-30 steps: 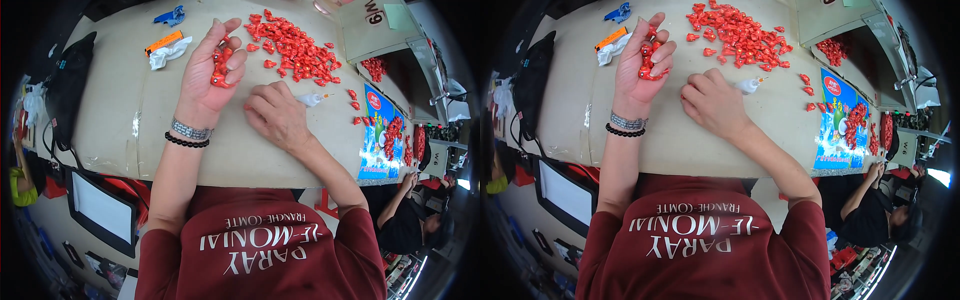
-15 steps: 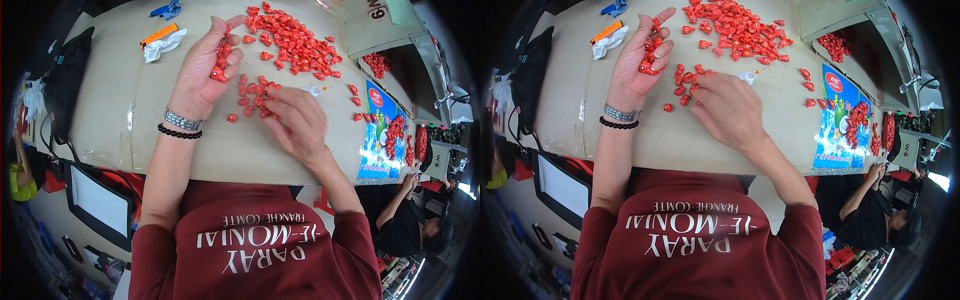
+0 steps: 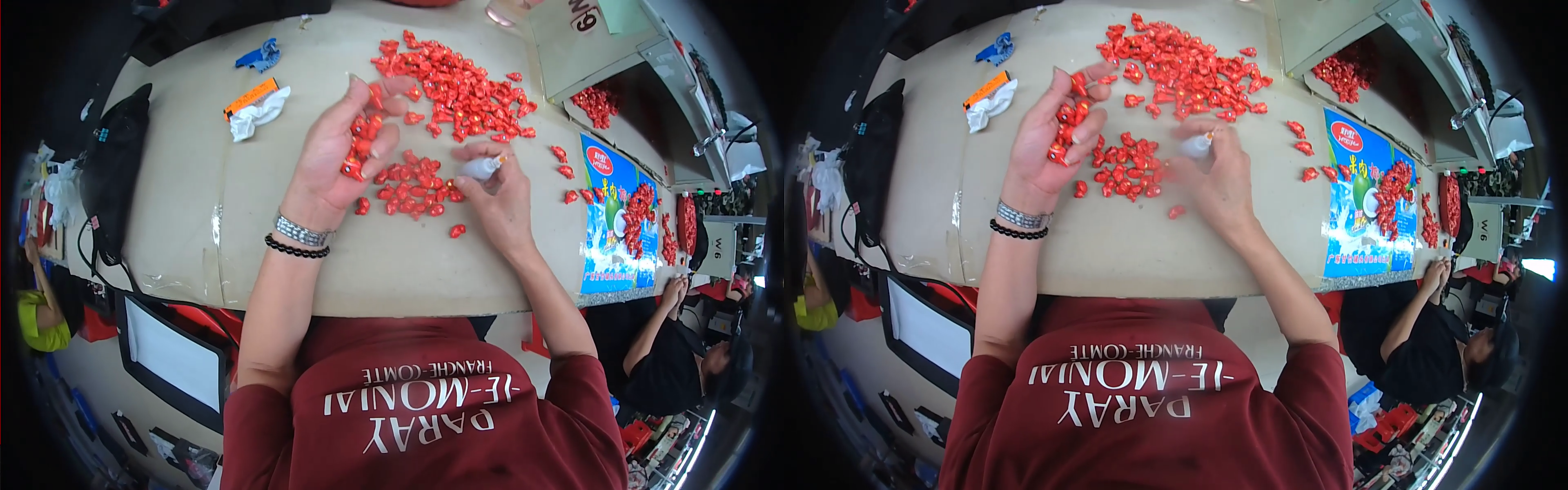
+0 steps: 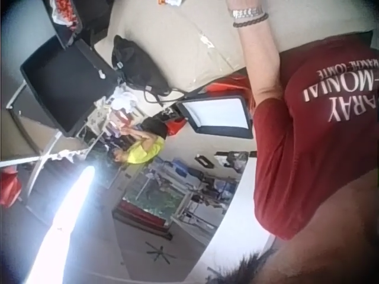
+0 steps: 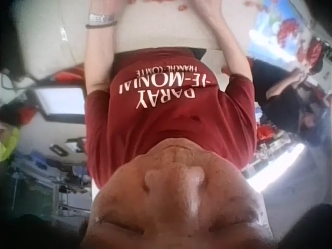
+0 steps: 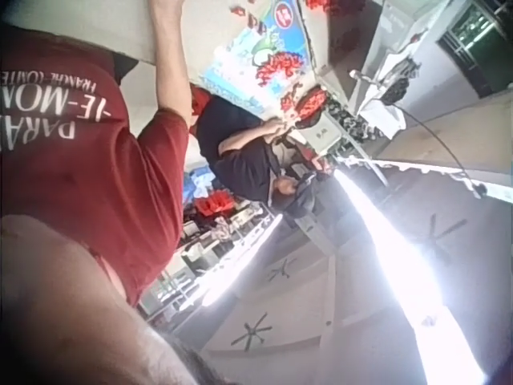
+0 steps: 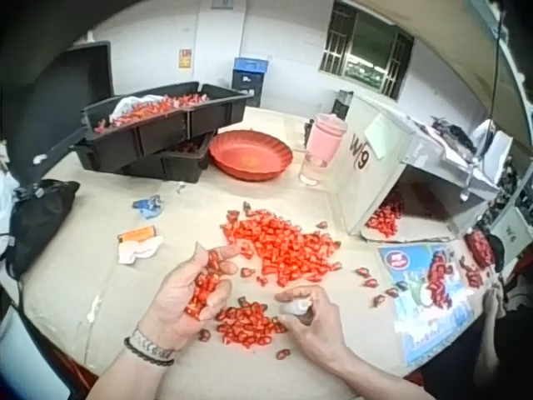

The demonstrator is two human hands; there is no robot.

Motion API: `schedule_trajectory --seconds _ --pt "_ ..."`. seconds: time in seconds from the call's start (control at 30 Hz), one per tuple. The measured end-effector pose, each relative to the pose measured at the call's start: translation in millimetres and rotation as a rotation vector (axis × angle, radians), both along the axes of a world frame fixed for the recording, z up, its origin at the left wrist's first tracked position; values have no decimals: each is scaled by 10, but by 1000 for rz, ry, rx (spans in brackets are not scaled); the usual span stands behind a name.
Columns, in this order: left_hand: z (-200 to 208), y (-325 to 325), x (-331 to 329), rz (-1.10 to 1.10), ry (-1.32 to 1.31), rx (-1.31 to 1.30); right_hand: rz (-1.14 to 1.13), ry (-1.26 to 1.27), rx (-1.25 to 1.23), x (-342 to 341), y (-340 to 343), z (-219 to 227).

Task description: The person applies glue from a bottle to small red plastic toy parts, then joins the parts together by hand.

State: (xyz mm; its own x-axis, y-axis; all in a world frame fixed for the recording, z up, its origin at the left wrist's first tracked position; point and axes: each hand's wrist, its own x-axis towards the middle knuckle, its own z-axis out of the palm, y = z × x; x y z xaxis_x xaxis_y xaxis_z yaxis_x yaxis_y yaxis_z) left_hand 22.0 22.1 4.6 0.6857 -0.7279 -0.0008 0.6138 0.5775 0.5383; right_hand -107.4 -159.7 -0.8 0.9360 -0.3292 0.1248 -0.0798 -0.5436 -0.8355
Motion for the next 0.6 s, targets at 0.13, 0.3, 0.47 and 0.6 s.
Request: schedule_trajectory --seconds 0.13,0.3,0.47,0.6 --pt "32 -16 -51 -10 -30 15 12 88 245 125 -34 138" --pt "-17 -2 -84 -21 35 -17 152 -192 203 417 -89 472" --pt "-18 -42 -98 5 71 -8 185 -209 -84 508 -147 552" --pt "55 -64 -121 12 122 94 122 -296 193 462 -154 424"
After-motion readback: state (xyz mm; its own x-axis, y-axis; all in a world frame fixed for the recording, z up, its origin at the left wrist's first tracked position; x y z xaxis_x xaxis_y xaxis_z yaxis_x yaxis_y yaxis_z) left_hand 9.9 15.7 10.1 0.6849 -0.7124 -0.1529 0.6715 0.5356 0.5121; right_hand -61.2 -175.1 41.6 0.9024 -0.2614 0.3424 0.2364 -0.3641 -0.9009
